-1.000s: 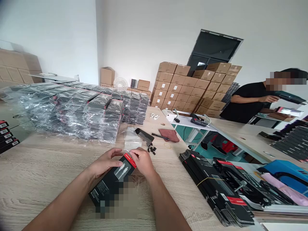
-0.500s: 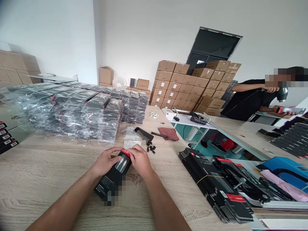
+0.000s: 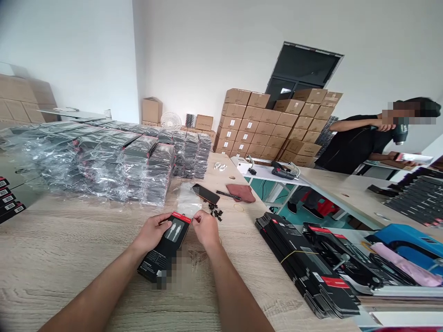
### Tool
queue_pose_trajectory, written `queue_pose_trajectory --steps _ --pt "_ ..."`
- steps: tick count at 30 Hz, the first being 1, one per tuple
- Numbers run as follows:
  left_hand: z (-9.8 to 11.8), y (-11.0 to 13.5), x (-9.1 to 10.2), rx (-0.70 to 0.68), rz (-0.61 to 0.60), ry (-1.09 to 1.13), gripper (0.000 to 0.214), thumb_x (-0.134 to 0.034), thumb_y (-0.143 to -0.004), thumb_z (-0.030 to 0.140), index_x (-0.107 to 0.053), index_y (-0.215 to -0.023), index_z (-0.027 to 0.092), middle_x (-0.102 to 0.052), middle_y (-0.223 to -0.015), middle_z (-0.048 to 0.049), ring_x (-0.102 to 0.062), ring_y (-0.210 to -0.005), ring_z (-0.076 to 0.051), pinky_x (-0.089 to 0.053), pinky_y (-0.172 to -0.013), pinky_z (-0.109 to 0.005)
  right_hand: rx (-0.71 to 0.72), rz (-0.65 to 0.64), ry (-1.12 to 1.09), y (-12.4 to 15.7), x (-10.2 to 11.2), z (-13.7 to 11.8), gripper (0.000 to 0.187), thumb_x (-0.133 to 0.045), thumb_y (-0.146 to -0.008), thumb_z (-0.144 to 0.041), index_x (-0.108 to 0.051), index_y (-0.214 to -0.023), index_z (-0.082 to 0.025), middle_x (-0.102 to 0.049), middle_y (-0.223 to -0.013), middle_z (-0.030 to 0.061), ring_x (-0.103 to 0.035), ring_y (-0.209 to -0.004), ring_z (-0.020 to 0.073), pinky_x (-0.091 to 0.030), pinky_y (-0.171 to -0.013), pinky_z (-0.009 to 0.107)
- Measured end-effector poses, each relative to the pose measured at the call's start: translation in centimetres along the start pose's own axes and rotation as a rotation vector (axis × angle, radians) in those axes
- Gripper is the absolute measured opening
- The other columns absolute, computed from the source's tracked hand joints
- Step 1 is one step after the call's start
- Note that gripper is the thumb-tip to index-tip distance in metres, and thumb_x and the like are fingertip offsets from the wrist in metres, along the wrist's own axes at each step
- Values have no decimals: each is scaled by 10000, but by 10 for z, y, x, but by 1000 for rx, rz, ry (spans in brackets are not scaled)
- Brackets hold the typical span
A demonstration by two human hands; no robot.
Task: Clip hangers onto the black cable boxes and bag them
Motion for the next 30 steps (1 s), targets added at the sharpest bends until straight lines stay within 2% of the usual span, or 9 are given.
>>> queue_pose_trajectory --steps 4,9,13,17,19,22,25,28,30 --pt "-2 -3 4 -27 51 -8 391 -574 -765 255 -644 -1134 148 -712 -1000 -71 -647 -815 -204 -484 -751 -306 9 -61 -63 1 -5 -2 116 -496 -667 -216 -587 -595 -210 -590 -525 -22 -518 -474 137 -379 -474 234" --pt "-2 -3 3 -61 37 -71 372 -517 -796 245 -643 -1137 164 -701 -1050 -66 -640 -904 -216 -477 -823 -323 38 -37 -142 1 3 -13 133 -514 -733 -265 -568 -631 -199 -566 -554 -20 -483 -489 124 -371 -485 229" --pt "-2 -2 3 -60 70 -53 396 -511 -799 246 -622 -1169 157 -691 -1077 -72 -632 -941 -213 -467 -858 -321 118 -45 -104 2 8 -23 139 -515 -758 -274 -567 -651 -202 -559 -575 -19 -476 -508 122 -368 -506 230" --pt "-3 -3 2 -60 51 -31 367 -506 -800 251 -650 -1124 156 -705 -1029 -72 -638 -878 -204 -478 -803 -311 40 2 -132 0 11 -14 129 -522 -751 -294 -573 -671 -207 -578 -573 -18 -497 -506 129 -387 -526 245" --pt "-4 -4 1 -48 20 -13 354 -514 -794 257 -666 -1100 165 -715 -990 -62 -639 -836 -196 -480 -765 -302 -59 -8 -254 -2 9 -5 126 -532 -745 -325 -576 -729 -208 -602 -600 -15 -541 -532 142 -407 -537 252" --pt "-4 -3 -1 -33 -37 -2 357 -537 -778 256 -672 -1099 174 -724 -930 -43 -635 -776 -180 -475 -721 -285 -185 -90 -453 -3 2 5 199 -584 -706 -348 -570 -836 -198 -654 -707 10 -612 -637 170 -435 -557 259" --pt "-2 0 -3 -6 -93 -23 372 -541 -772 247 -669 -1114 172 -727 -897 -35 -626 -731 -166 -464 -685 -270 -216 -113 -538 -4 -2 10 267 -645 -641 -313 -562 -860 -187 -666 -783 28 -618 -699 173 -452 -586 264" --pt "2 5 -9 -1 -185 -20 377 -530 -778 241 -667 -1123 176 -728 -907 -33 -624 -721 -158 -456 -688 -266 -190 -56 -494 -4 -1 13 292 -683 -613 -334 -561 -830 -183 -638 -723 6 -589 -651 157 -448 -594 265" --pt "4 8 -15 -17 -261 -2 380 -536 -778 245 -665 -1129 182 -728 -936 -34 -630 -745 -162 -453 -711 -269 -164 5 -345 -4 1 14 267 -683 -620 -373 -555 -760 -185 -599 -638 -15 -552 -586 145 -421 -563 257"
Point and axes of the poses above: each hand's wrist, its own y-axis away from the middle knuckle, its own x-axis out of the back of the hand, z = x × y, the point moved 5 cm from there along -y, towards the middle knuckle
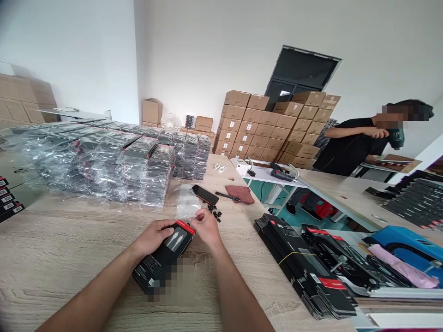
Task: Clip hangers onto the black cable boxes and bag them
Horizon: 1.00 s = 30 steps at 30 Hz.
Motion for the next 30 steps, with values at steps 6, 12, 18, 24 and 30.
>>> queue_pose_trajectory --steps 6,12,18,24,30 --pt "-3 0 -4 -1 -38 14 376 -551 -775 251 -669 -1124 176 -725 -963 -43 -636 -767 -171 -452 -732 -276 121 58 383 4 3 -10 69 -508 -708 -225 -540 -650 -205 -594 -570 -20 -528 -521 134 -364 -533 241" --pt "-7 -3 2 45 78 64 382 -552 -778 253 -662 -1133 166 -729 -883 -41 -616 -683 -147 -454 -671 -258 125 98 451 5 11 -16 99 -551 -707 -262 -552 -622 -211 -609 -575 -11 -527 -523 141 -352 -524 241" --pt "-2 -4 4 -1 198 150 391 -558 -780 264 -648 -1142 147 -721 -906 -56 -611 -697 -143 -459 -666 -252 121 39 277 4 8 -18 165 -520 -727 -329 -570 -630 -206 -600 -565 -10 -518 -504 139 -383 -509 240" --pt "-4 -6 7 -35 278 103 431 -563 -774 262 -611 -1183 134 -711 -960 -72 -619 -737 -157 -468 -684 -260 132 -6 282 8 5 -23 124 -490 -701 -271 -567 -630 -206 -594 -537 -8 -526 -487 143 -388 -498 242" --pt "0 -4 7 -50 299 111 435 -532 -795 252 -586 -1209 127 -709 -980 -76 -629 -766 -170 -481 -712 -283 210 15 327 13 5 -37 106 -513 -710 -258 -568 -632 -213 -617 -576 -5 -549 -511 149 -403 -531 251"
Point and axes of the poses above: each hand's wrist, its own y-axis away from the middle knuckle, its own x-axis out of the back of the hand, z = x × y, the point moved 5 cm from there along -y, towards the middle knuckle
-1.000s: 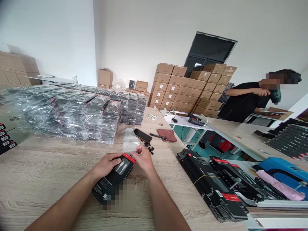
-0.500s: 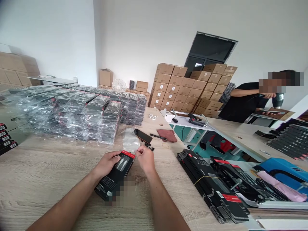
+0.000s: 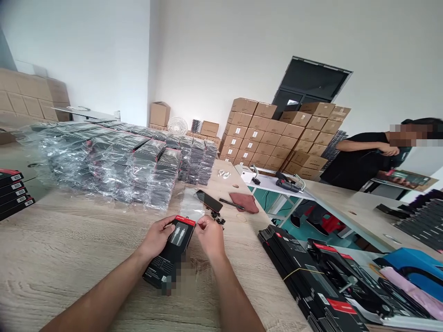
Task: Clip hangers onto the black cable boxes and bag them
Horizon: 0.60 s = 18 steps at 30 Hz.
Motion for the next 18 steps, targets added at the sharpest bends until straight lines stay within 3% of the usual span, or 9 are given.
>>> queue_pose_trajectory --steps 7,11,14,18 --pt "-2 -3 4 -68 86 10 327 -541 -786 241 -642 -1078 133 -693 -1025 -99 -629 -916 -213 -469 -840 -327 138 54 134 1 -1 -13 148 -493 -788 -282 -600 -709 -218 -627 -634 18 -557 -569 159 -423 -579 257" --pt "-4 -3 6 -59 129 22 246 -535 -799 261 -611 -994 133 -684 -957 -106 -628 -887 -215 -469 -824 -341 208 94 79 2 2 -22 179 -492 -821 -305 -627 -745 -216 -639 -710 38 -575 -651 172 -446 -671 283" --pt "1 -1 5 -86 174 70 230 -538 -809 296 -572 -976 141 -675 -935 -98 -624 -860 -202 -470 -802 -333 128 95 -124 2 1 -24 175 -525 -817 -341 -625 -761 -208 -639 -767 47 -579 -709 181 -463 -680 291" --pt "25 7 4 -261 206 171 259 -607 -781 363 -536 -941 171 -667 -937 -71 -621 -873 -186 -473 -806 -305 -96 16 -544 4 -5 -28 244 -565 -806 -435 -566 -743 -199 -624 -777 36 -570 -693 172 -480 -624 276"
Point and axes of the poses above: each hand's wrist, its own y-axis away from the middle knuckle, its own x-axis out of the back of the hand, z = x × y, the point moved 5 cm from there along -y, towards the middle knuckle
